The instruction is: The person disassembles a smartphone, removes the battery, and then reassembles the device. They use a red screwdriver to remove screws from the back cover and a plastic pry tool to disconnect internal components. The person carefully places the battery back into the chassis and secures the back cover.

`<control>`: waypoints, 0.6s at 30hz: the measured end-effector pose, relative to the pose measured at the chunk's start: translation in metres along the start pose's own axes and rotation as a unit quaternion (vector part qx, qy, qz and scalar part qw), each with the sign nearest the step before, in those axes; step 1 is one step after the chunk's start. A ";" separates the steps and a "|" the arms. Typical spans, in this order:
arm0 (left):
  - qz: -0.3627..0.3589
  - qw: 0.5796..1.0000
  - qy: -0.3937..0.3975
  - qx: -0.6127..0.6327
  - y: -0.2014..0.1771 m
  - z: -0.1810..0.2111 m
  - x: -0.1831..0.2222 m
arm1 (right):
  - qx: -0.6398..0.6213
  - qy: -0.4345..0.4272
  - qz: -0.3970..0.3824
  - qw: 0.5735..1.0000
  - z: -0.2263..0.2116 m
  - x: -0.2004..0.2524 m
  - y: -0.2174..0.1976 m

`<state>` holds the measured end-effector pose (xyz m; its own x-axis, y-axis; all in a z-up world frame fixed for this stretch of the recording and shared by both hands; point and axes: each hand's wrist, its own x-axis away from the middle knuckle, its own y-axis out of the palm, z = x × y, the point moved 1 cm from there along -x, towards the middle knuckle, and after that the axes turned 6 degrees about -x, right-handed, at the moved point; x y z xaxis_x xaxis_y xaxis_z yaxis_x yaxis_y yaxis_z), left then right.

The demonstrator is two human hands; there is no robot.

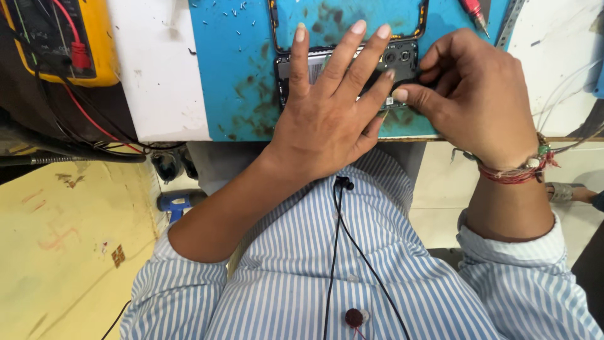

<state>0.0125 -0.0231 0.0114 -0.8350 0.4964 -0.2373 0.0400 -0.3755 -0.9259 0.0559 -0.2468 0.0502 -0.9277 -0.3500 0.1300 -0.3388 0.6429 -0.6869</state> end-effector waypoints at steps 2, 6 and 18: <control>0.000 1.000 -0.004 -0.010 0.000 0.003 -0.003 | 0.004 0.005 -0.016 1.000 -0.001 -0.002 -0.003; -0.020 1.000 -0.009 -0.006 -0.002 0.002 -0.003 | 0.042 0.006 -0.015 0.999 -0.010 -0.003 -0.004; -0.002 1.000 -0.014 -0.023 0.002 0.006 0.003 | 0.248 -0.205 -0.047 0.946 -0.054 -0.013 -0.014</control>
<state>0.0064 -0.0266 0.0109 -0.8506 0.4751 -0.2253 0.0605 -0.3372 -0.9395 0.0640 -0.2149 0.0966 -0.7241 -0.6897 -0.0111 -0.2072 0.2328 -0.9502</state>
